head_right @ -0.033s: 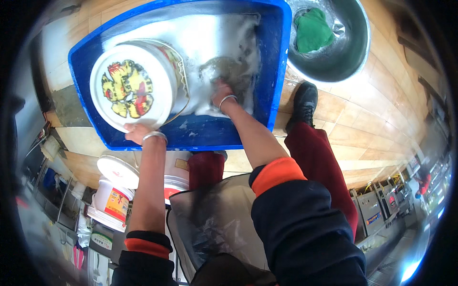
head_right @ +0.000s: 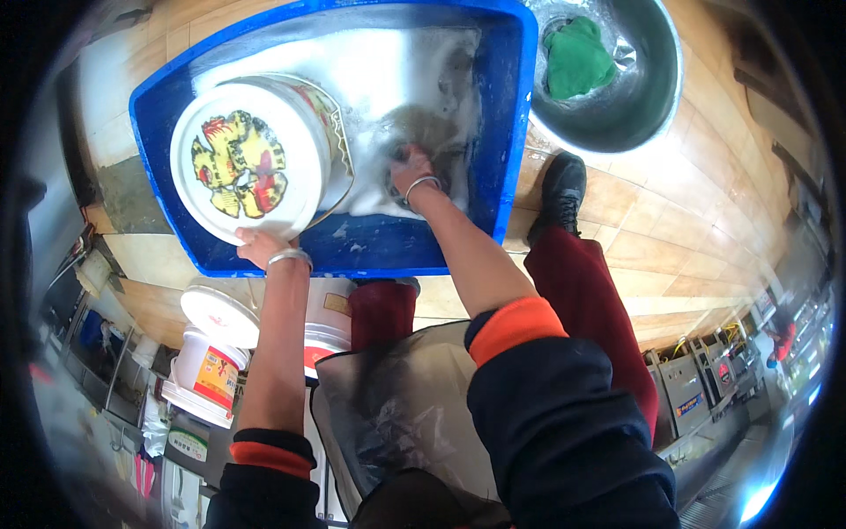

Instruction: The person scrubs the inside and outside of several white plastic containers with a metal scouring pad in a blue tub of soapy water. They rinse each container and place it aside, then repeat the process with additional containers.

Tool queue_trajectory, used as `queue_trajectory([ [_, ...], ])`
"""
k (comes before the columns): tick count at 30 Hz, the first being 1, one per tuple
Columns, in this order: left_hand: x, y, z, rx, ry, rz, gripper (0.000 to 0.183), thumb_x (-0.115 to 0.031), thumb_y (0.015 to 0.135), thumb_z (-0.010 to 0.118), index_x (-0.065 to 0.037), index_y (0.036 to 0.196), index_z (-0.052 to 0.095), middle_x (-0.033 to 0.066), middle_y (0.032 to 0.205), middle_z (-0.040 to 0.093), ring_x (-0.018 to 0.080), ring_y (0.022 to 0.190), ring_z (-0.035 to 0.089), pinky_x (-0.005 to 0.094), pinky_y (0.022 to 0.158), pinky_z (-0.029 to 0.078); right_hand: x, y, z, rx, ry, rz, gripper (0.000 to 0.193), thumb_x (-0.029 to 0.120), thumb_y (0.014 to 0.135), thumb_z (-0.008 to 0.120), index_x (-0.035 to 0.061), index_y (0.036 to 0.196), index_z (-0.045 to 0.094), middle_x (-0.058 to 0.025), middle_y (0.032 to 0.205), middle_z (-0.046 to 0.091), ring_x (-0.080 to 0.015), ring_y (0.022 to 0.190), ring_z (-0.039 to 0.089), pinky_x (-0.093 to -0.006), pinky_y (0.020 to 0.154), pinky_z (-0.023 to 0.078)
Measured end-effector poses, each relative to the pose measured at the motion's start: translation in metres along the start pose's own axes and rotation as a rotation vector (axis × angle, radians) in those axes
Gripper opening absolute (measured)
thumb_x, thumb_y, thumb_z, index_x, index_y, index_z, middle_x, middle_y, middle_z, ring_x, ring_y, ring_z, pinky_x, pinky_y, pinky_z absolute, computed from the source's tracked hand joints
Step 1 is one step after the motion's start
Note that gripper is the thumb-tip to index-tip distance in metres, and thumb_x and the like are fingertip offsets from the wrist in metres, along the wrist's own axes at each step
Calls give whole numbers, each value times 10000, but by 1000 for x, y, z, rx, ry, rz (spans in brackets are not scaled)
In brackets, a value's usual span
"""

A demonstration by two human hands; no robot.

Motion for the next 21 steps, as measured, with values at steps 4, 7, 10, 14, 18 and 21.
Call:
queue_trajectory([
  [4, -45, 22, -29, 315, 202, 539, 619, -435, 984, 478, 115, 1267, 456, 259, 1235, 547, 316, 1095, 556, 374, 919, 451, 60, -33, -47, 51, 1002, -334, 391, 94, 829, 716, 36, 1188, 571, -85, 961, 640, -158, 852, 600, -304, 784, 489],
  [7, -104, 71, -4, 482, 38, 763, 570, -438, 960, 540, 83, 1190, 537, 219, 1099, 617, 246, 978, 592, 350, 847, 467, 130, -74, -80, -143, 404, -862, 336, 151, 872, 639, 38, 1182, 574, -206, 1064, 629, -296, 966, 629, -362, 854, 502],
  [10, -123, 96, 20, 532, 155, 821, 517, -460, 969, 510, 26, 1132, 583, 189, 986, 662, 268, 880, 625, 363, 800, 479, 183, -91, -47, -329, -164, -936, 352, 177, 922, 569, 5, 1229, 546, -205, 1141, 604, -332, 1008, 604, -374, 905, 485],
  [14, -120, 99, 21, 359, 298, 881, 492, -483, 980, 466, -19, 1082, 596, 198, 933, 670, 357, 841, 630, 399, 768, 482, 224, -62, -27, -361, -285, -949, 406, 221, 929, 532, -7, 1265, 535, -215, 1150, 600, -388, 1081, 560, -421, 970, 445],
  [18, -115, 92, 13, 278, 305, 817, 515, -503, 983, 427, -20, 1070, 583, 235, 948, 657, 428, 888, 613, 457, 763, 474, 294, -63, -11, -272, -641, -1099, 316, 178, 861, 584, 35, 1139, 629, -114, 1110, 634, -274, 1111, 565, -435, 944, 433],
  [21, -114, 91, 13, 250, 341, 804, 508, -493, 986, 408, -25, 1120, 554, 271, 1000, 633, 483, 933, 573, 512, 777, 451, 348, -91, 35, -81, -878, -1402, 231, 152, 807, 611, 116, 1020, 693, -37, 1095, 645, -209, 1103, 573, -425, 933, 421],
])
Point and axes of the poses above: each hand's wrist, its own y-axis towards the middle knuckle, its own z-axis out of the palm, x = y × z, the point moved 4 cm from there along y, towards the middle knuckle
